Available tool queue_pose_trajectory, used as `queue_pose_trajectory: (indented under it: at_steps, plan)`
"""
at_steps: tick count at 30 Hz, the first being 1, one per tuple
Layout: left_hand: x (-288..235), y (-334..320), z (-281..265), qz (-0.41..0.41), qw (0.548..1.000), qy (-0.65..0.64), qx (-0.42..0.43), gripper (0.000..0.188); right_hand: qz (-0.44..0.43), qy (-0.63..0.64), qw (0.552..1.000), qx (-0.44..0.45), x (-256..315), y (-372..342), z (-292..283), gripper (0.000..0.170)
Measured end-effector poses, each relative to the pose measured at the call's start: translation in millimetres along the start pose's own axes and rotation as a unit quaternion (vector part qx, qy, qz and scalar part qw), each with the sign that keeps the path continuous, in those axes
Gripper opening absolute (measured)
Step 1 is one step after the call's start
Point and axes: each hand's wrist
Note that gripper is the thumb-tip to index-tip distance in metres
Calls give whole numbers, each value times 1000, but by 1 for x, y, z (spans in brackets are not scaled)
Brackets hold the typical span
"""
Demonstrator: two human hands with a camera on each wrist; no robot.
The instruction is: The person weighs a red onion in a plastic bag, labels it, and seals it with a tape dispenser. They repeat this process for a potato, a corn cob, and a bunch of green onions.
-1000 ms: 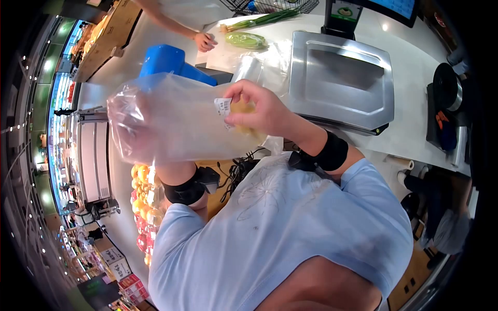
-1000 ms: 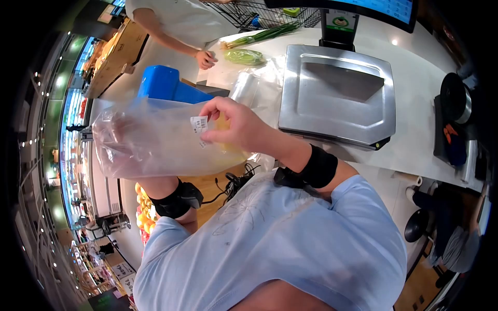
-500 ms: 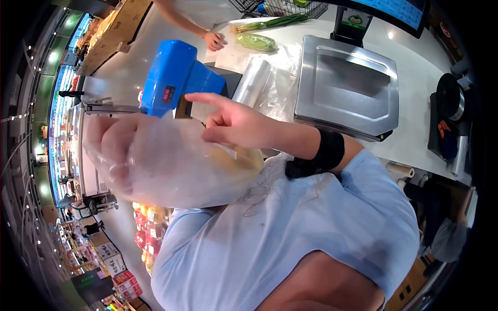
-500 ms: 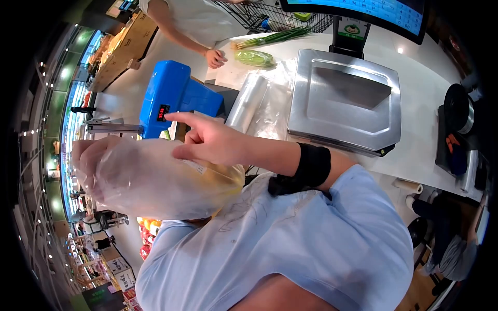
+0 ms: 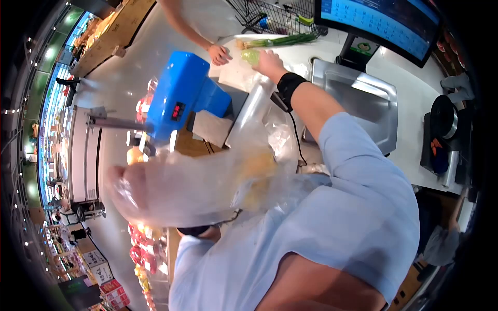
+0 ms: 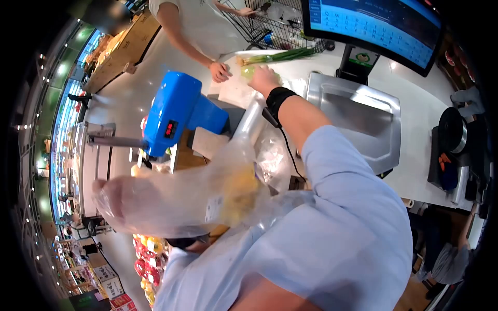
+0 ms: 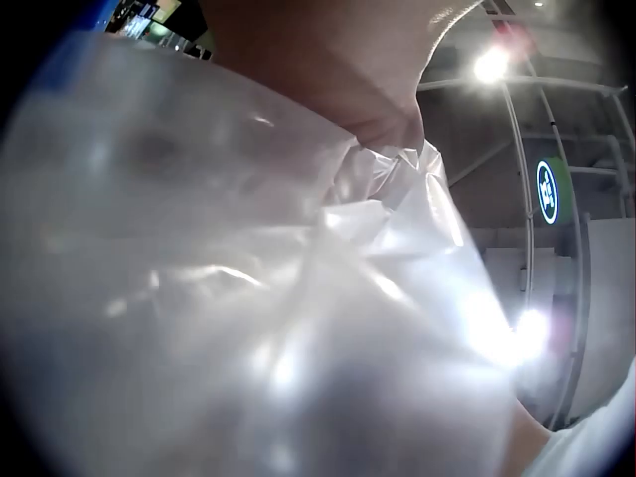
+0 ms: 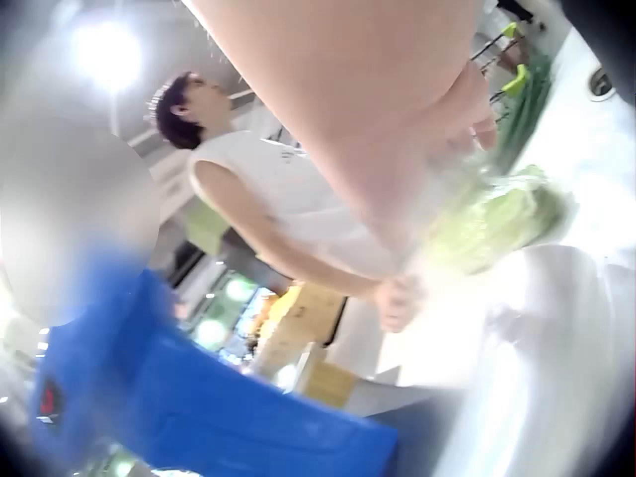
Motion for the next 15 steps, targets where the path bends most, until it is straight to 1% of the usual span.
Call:
queue_pose_trajectory:
  at_steps: [1, 3, 5, 6, 7, 9, 10, 11, 12, 13, 14, 15]
  plan:
    - [1, -1, 0, -41, 998, 47, -8, 27, 1, 0, 1000, -9, -6, 11, 7, 69]
    - [4, 0, 2, -105, 993, 49, -2, 27, 79, -78, 994, -4, -12, 27, 21, 75]
    - [5, 5, 7, -168, 985, 48, 6, 27, 78, -106, 990, -40, -15, 42, 35, 83]
    - [5, 8, 11, -197, 979, 54, 11, 27, 69, -114, 991, -14, -17, 51, 39, 87]
    - [4, 9, 15, -227, 971, 69, 19, 27, 49, -153, 986, -35, -17, 58, 46, 91]
    - [2, 13, 21, -274, 958, 83, 22, 27, 11, -163, 986, 43, -22, 69, 54, 87]
    - [5, 13, 26, -273, 958, 83, 20, 27, 16, -202, 979, -5, -30, 83, 73, 79]
    - [9, 12, 29, -309, 949, 60, 37, 24, 17, -200, 980, -3, -37, 91, 79, 79]
    - [16, 10, 29, -344, 937, 37, 54, 34, 31, -158, 987, 9, -42, 96, 81, 77]
    - [42, 7, 34, -342, 937, 38, 54, 34, 45, -116, 992, 21, -45, 99, 84, 74]
    - [84, 2, 42, -244, 965, 62, 79, 35, 44, -60, 997, 19, -41, 90, 73, 65]
    - [110, 1, 47, -145, 980, 83, 105, 36, 45, -64, 997, 20, -39, 88, 69, 65]
Point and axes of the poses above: each hand's wrist, its own y-axis towards the middle knuckle, its own z-axis out of the palm, x = y × z, and after that the axes turned 6 degrees about x, right-handed
